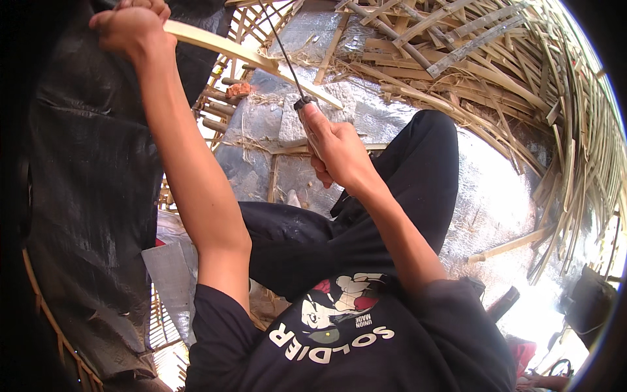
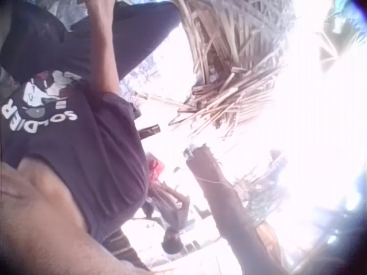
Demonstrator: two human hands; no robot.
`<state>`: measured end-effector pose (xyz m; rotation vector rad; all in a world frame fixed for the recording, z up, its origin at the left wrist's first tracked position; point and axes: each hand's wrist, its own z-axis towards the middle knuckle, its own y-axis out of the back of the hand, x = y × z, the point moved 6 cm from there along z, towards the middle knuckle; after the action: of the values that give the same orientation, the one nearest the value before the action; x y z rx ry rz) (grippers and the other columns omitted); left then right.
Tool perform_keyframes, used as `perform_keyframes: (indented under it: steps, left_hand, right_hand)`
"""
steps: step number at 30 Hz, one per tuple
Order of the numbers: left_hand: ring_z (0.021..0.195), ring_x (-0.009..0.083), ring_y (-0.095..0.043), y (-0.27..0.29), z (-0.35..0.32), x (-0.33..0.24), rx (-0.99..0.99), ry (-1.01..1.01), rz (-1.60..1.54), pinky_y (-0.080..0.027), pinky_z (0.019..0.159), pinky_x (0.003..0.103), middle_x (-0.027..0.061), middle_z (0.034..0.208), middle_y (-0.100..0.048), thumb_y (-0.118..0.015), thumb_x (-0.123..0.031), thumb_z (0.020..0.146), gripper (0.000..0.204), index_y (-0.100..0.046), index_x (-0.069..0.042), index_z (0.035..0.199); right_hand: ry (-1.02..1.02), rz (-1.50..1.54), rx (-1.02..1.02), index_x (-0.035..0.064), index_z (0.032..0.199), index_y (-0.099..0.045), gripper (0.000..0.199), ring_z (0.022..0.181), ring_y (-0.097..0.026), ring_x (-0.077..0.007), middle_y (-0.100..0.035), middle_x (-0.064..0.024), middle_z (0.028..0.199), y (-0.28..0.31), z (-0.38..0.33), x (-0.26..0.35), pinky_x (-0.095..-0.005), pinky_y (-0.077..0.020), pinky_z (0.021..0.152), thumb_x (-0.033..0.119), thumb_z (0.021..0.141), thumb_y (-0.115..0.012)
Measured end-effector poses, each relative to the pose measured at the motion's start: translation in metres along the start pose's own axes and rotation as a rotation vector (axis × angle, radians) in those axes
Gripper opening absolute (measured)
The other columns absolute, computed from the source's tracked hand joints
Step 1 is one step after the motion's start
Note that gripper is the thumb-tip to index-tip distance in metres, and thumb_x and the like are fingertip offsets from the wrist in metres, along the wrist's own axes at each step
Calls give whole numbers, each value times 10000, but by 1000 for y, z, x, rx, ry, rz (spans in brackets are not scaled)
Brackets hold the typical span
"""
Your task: The person saws a long bamboo strip with a hand-held blade while sitting on a floor, then places the strip against a larger bamboo frame and hammers it into place.
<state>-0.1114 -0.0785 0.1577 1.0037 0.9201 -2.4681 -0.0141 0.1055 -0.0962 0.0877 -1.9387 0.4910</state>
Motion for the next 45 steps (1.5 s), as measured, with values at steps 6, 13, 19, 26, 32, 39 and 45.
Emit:
perform_keyframes:
  steps: [6,13,19,26,32,39,45]
  left_hand:
    - [400,79,-255,11,19,4,103,13,-92,-192,364,247,-63,534,-270,-273,-527,1073,523,-351,-177,692]
    - [446,149,-201,19,33,-4,223,-55,136,-232,443,269,29,527,-242,-65,-473,1069,565,-308,-96,725]
    - [476,168,-257,11,34,9,262,-65,225,-313,469,273,43,544,-260,9,-497,1045,648,-352,-54,740]
    - [487,171,-215,11,29,0,175,-93,189,-240,460,278,30,555,-210,-8,-478,1021,586,-320,-70,739]
    - [486,157,-153,26,15,-4,137,-84,173,-232,466,263,21,549,-183,-47,-507,1046,571,-287,-118,704]
    - [487,165,-169,27,14,-9,129,-121,218,-253,468,260,25,557,-200,-49,-500,1053,588,-310,-95,717]
    - [477,153,-179,48,33,5,97,-48,159,-276,472,247,16,534,-196,-39,-488,1053,561,-285,-113,715]
  right_hand:
    - [123,2,-39,49,712,-496,642,347,-377,-122,-425,-26,502,0,-25,30,-290,-344,348,600,1032,-419]
    - [-123,-8,-120,61,723,-469,577,429,-418,-122,-438,-22,559,12,23,-59,-320,-360,398,537,1046,-440]
    - [-193,-54,-150,58,696,-477,619,387,-416,-120,-437,-24,533,51,-17,-54,-292,-349,375,570,1041,-427]
    - [183,50,53,52,650,-484,620,470,-425,-80,-447,6,549,-13,-23,42,-280,-339,446,521,1055,-451]
    - [-121,-123,-50,80,608,-439,641,411,-431,-119,-461,-35,489,-1,14,-26,-327,-365,411,565,1026,-466]
    - [321,119,42,36,696,-529,657,323,-396,-105,-438,-23,447,-7,-40,64,-249,-302,336,550,1067,-356]
    - [-100,-44,55,63,581,-435,682,398,-487,-139,-493,-50,502,-17,6,-19,-339,-403,392,587,1017,-456]
